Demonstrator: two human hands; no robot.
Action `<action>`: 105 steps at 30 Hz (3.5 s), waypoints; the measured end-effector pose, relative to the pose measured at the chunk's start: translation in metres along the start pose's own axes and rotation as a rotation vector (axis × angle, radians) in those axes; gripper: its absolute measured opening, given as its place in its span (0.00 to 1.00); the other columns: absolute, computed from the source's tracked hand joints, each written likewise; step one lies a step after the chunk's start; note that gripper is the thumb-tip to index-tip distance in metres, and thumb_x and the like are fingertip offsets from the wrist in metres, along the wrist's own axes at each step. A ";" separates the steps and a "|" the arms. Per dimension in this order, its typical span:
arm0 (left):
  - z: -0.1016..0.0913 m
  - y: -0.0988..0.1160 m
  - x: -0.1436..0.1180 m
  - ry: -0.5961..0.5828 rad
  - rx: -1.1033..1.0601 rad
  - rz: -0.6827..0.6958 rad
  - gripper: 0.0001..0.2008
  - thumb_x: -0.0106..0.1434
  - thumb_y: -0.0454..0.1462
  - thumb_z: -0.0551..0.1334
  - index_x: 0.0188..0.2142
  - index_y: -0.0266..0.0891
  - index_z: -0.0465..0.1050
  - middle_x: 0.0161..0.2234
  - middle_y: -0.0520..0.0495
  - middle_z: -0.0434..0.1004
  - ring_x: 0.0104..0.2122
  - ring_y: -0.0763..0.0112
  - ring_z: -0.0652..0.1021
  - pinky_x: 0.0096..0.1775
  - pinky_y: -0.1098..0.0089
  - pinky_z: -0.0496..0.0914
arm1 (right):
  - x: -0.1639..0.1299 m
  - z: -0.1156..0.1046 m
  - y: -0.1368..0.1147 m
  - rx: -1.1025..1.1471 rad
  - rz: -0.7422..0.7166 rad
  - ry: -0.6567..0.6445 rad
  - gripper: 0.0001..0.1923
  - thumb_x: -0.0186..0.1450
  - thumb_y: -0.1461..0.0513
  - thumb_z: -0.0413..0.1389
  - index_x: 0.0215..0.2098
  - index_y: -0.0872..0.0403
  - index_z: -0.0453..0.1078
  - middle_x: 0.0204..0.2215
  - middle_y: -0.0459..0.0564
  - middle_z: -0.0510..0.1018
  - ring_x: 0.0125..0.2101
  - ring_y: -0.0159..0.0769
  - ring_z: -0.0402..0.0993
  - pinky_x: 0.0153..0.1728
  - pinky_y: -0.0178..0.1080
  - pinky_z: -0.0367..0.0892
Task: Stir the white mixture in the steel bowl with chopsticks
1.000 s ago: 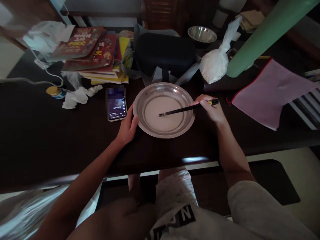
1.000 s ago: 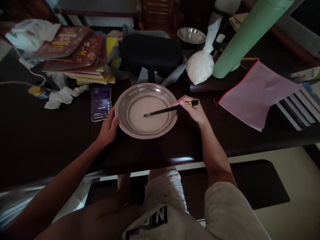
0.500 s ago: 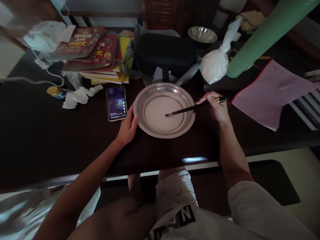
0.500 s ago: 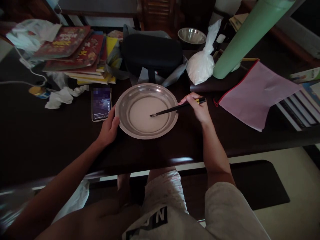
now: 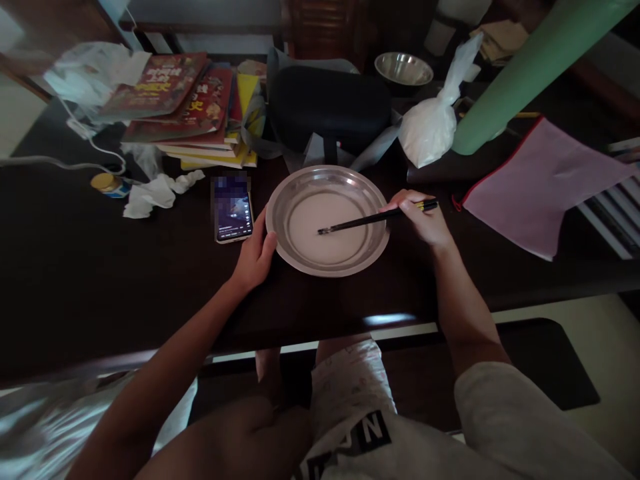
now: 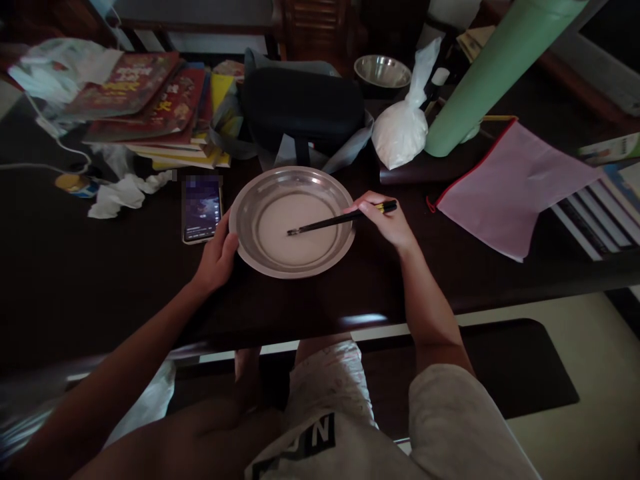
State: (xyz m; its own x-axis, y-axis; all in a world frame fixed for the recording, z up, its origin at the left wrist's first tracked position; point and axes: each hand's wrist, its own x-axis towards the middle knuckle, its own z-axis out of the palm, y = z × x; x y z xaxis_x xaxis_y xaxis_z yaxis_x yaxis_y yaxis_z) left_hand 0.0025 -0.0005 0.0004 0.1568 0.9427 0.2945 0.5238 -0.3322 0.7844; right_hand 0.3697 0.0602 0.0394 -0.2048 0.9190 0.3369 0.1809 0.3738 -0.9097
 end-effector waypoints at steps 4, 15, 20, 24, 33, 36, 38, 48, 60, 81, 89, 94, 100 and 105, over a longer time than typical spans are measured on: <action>0.000 -0.001 0.000 0.002 0.005 0.004 0.34 0.74 0.57 0.46 0.70 0.42 0.55 0.70 0.37 0.59 0.67 0.51 0.66 0.66 0.50 0.62 | 0.000 -0.001 0.000 0.034 0.017 0.120 0.16 0.65 0.46 0.60 0.30 0.47 0.79 0.26 0.43 0.82 0.32 0.37 0.82 0.41 0.43 0.76; -0.001 0.002 0.000 -0.003 -0.009 -0.002 0.34 0.73 0.57 0.47 0.70 0.43 0.55 0.70 0.38 0.60 0.67 0.51 0.66 0.67 0.51 0.61 | 0.001 -0.001 0.000 0.031 0.034 0.135 0.17 0.65 0.45 0.59 0.29 0.47 0.78 0.25 0.43 0.82 0.31 0.38 0.82 0.42 0.44 0.77; -0.001 0.002 0.001 0.006 0.001 0.000 0.34 0.73 0.58 0.47 0.70 0.43 0.56 0.69 0.38 0.61 0.67 0.52 0.66 0.66 0.51 0.62 | 0.001 0.000 0.001 -0.005 0.003 0.015 0.17 0.64 0.44 0.60 0.30 0.47 0.79 0.28 0.44 0.83 0.35 0.38 0.83 0.43 0.45 0.76; 0.000 0.002 0.000 0.010 0.019 0.003 0.34 0.73 0.58 0.46 0.69 0.42 0.57 0.68 0.37 0.62 0.66 0.52 0.68 0.65 0.52 0.64 | 0.001 0.000 0.000 0.058 0.024 0.141 0.16 0.64 0.46 0.61 0.30 0.47 0.78 0.27 0.43 0.83 0.31 0.36 0.83 0.41 0.43 0.77; 0.001 -0.002 0.000 0.003 0.022 -0.001 0.33 0.74 0.57 0.45 0.66 0.40 0.62 0.61 0.37 0.73 0.59 0.51 0.75 0.61 0.52 0.68 | 0.001 0.003 -0.002 0.051 0.038 0.103 0.16 0.63 0.45 0.61 0.33 0.47 0.79 0.29 0.44 0.84 0.34 0.38 0.84 0.43 0.45 0.78; 0.001 0.001 0.001 0.002 0.023 0.009 0.33 0.74 0.57 0.44 0.66 0.40 0.64 0.61 0.37 0.73 0.60 0.51 0.75 0.61 0.52 0.68 | 0.001 0.002 -0.001 0.082 0.048 0.135 0.17 0.63 0.45 0.60 0.31 0.47 0.78 0.26 0.43 0.83 0.30 0.36 0.83 0.40 0.43 0.79; 0.000 0.003 0.001 0.003 0.024 0.011 0.33 0.74 0.57 0.44 0.66 0.40 0.63 0.62 0.38 0.72 0.61 0.52 0.73 0.62 0.52 0.67 | 0.001 0.002 -0.002 0.064 0.034 0.077 0.17 0.64 0.45 0.60 0.31 0.48 0.79 0.26 0.44 0.83 0.31 0.37 0.83 0.41 0.43 0.78; 0.000 0.004 0.000 -0.007 0.027 -0.011 0.34 0.74 0.57 0.44 0.69 0.40 0.60 0.65 0.38 0.68 0.66 0.52 0.68 0.65 0.52 0.63 | 0.001 0.001 0.002 0.094 -0.004 0.062 0.13 0.66 0.49 0.60 0.32 0.46 0.80 0.28 0.43 0.84 0.32 0.34 0.83 0.40 0.40 0.76; 0.001 0.000 0.001 0.045 0.001 -0.029 0.37 0.74 0.58 0.40 0.67 0.37 0.63 0.64 0.37 0.69 0.68 0.54 0.65 0.68 0.53 0.59 | 0.000 0.002 0.003 0.058 -0.032 -0.012 0.13 0.66 0.50 0.60 0.33 0.47 0.82 0.31 0.44 0.84 0.36 0.35 0.83 0.42 0.40 0.75; 0.001 -0.003 0.000 0.042 -0.002 -0.026 0.37 0.74 0.58 0.41 0.67 0.37 0.62 0.65 0.35 0.68 0.67 0.53 0.66 0.67 0.52 0.61 | 0.000 0.003 0.001 -0.011 -0.017 -0.024 0.15 0.65 0.47 0.59 0.33 0.47 0.81 0.31 0.45 0.84 0.37 0.37 0.82 0.44 0.43 0.76; 0.001 -0.004 0.000 0.043 -0.016 -0.019 0.36 0.74 0.59 0.42 0.67 0.37 0.62 0.64 0.36 0.69 0.67 0.53 0.66 0.67 0.52 0.60 | 0.000 0.003 -0.001 0.030 -0.026 -0.017 0.14 0.67 0.49 0.59 0.33 0.46 0.82 0.29 0.44 0.84 0.34 0.36 0.82 0.41 0.41 0.75; 0.002 -0.005 -0.001 0.050 -0.012 -0.015 0.35 0.74 0.58 0.42 0.67 0.38 0.63 0.64 0.36 0.69 0.66 0.54 0.67 0.66 0.52 0.61 | 0.000 0.004 0.000 0.015 -0.013 0.072 0.14 0.67 0.49 0.59 0.33 0.46 0.81 0.28 0.43 0.84 0.34 0.35 0.82 0.42 0.42 0.74; 0.002 -0.008 0.000 0.052 -0.006 -0.004 0.35 0.74 0.58 0.42 0.67 0.37 0.62 0.65 0.35 0.67 0.65 0.54 0.68 0.67 0.52 0.61 | -0.001 0.005 -0.002 -0.014 0.001 -0.025 0.17 0.65 0.45 0.59 0.32 0.47 0.81 0.30 0.45 0.84 0.36 0.37 0.82 0.42 0.42 0.75; 0.002 -0.004 0.000 0.055 -0.005 -0.008 0.35 0.74 0.58 0.41 0.66 0.38 0.64 0.64 0.35 0.69 0.65 0.53 0.69 0.66 0.51 0.62 | 0.000 0.004 -0.002 -0.010 0.017 0.084 0.17 0.65 0.45 0.58 0.31 0.46 0.80 0.27 0.44 0.83 0.34 0.38 0.82 0.44 0.45 0.76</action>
State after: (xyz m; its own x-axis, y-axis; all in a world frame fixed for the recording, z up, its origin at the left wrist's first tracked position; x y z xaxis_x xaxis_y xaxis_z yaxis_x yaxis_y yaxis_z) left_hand 0.0019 0.0012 -0.0039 0.1058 0.9423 0.3175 0.5209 -0.3245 0.7895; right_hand 0.3656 0.0587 0.0407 -0.1199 0.9323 0.3412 0.1932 0.3591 -0.9131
